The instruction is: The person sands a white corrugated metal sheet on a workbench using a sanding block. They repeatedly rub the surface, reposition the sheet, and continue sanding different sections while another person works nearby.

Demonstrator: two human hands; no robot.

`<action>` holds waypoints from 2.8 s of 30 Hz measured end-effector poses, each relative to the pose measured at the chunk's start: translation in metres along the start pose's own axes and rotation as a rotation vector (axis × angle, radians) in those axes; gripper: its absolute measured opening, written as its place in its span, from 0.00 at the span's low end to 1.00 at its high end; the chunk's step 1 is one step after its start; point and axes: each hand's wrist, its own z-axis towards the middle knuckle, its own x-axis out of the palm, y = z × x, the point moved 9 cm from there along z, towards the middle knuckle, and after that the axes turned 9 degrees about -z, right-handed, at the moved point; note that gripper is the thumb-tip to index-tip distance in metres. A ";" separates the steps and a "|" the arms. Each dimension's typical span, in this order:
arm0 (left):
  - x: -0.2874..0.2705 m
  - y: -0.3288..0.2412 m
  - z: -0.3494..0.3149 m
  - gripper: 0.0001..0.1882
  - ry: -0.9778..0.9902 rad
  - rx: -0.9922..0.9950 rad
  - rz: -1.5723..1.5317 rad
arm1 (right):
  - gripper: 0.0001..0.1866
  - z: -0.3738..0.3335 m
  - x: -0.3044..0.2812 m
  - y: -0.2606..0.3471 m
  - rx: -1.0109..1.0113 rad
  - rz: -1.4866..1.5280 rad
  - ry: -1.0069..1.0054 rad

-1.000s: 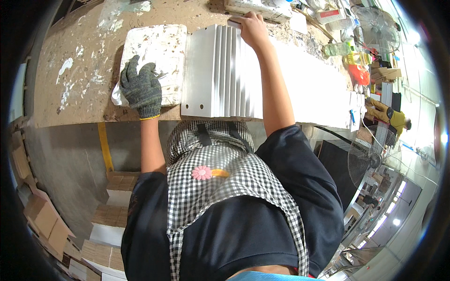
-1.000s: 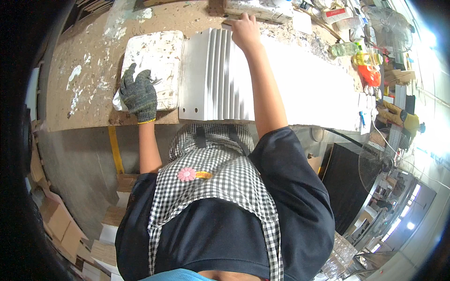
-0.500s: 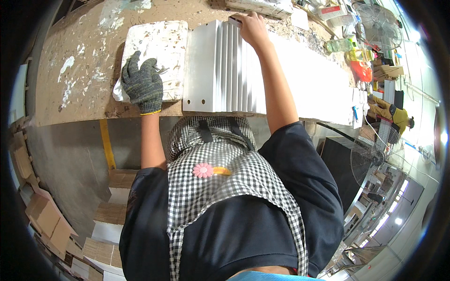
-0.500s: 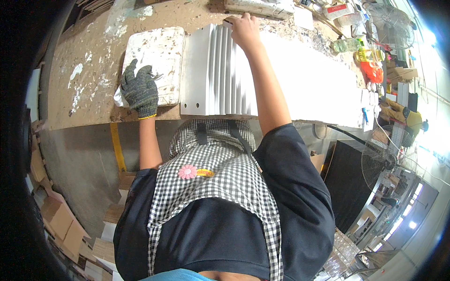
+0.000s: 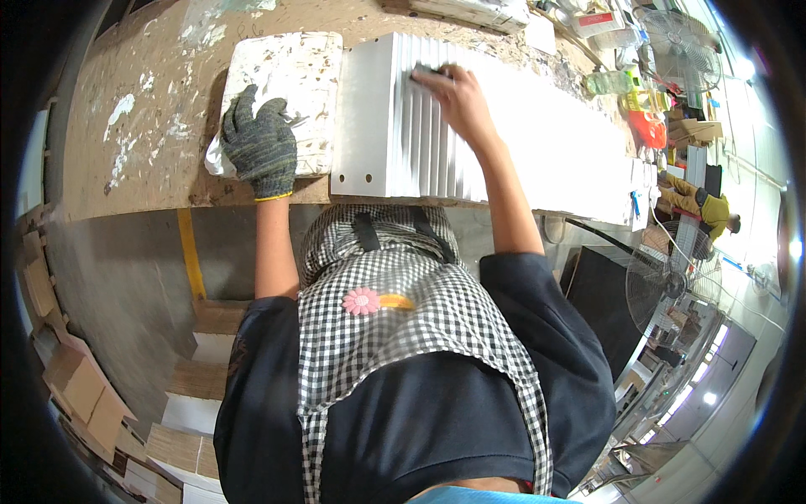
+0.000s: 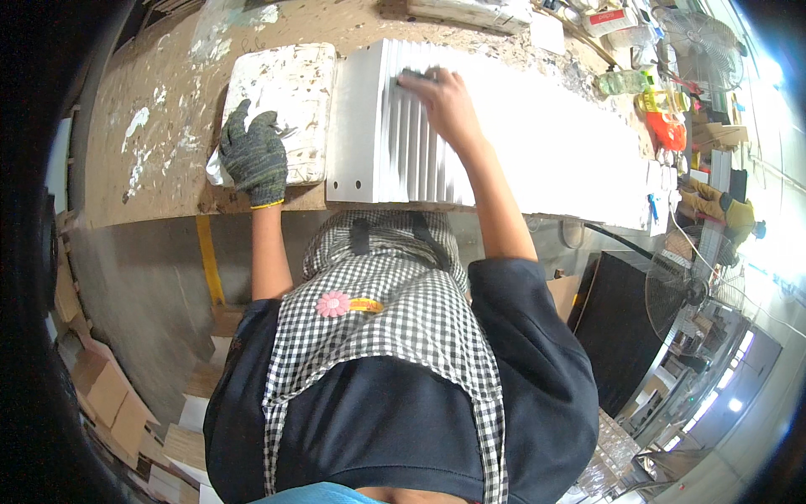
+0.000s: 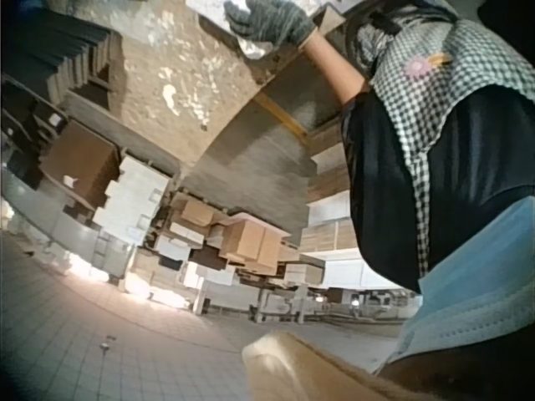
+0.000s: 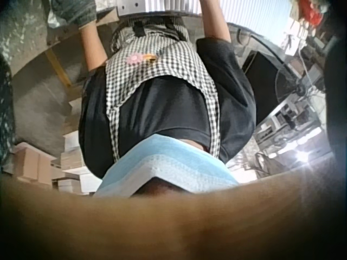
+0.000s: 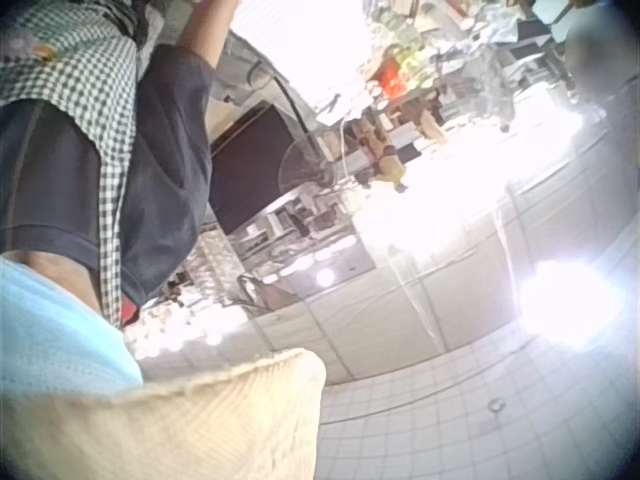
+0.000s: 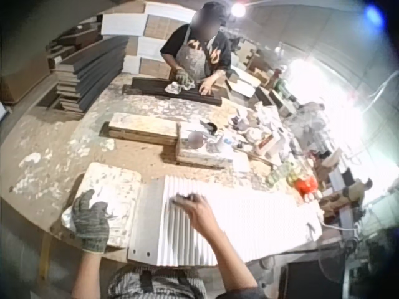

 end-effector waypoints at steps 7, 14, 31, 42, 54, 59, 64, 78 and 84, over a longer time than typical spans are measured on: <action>-0.001 0.002 -0.002 0.11 0.007 -0.003 0.007 | 0.27 -0.098 -0.023 0.043 0.040 0.208 0.138; -0.001 -0.001 0.001 0.10 -0.008 0.027 -0.001 | 0.22 0.051 0.017 -0.021 -0.017 -0.169 -0.220; -0.006 -0.006 -0.001 0.10 -0.038 0.056 -0.047 | 0.35 -0.167 -0.024 0.097 -0.206 0.100 0.198; -0.002 -0.004 0.002 0.09 -0.019 0.062 -0.041 | 0.33 -0.134 -0.030 0.113 -0.118 0.058 0.094; -0.003 -0.004 0.001 0.09 -0.039 0.036 -0.016 | 0.37 -0.082 -0.006 0.084 -0.148 -0.162 0.018; 0.001 -0.001 0.001 0.09 -0.023 0.018 0.003 | 0.30 0.056 0.024 0.021 -0.109 -0.309 -0.268; 0.000 -0.002 0.003 0.08 -0.009 0.003 0.021 | 0.20 0.115 0.023 -0.011 -0.048 0.031 -0.275; -0.001 -0.001 -0.001 0.08 -0.020 0.029 -0.013 | 0.35 -0.157 -0.035 0.091 -0.154 -0.110 0.188; -0.004 -0.005 0.000 0.08 -0.030 0.037 -0.022 | 0.38 -0.143 -0.034 0.096 -0.105 -0.019 0.137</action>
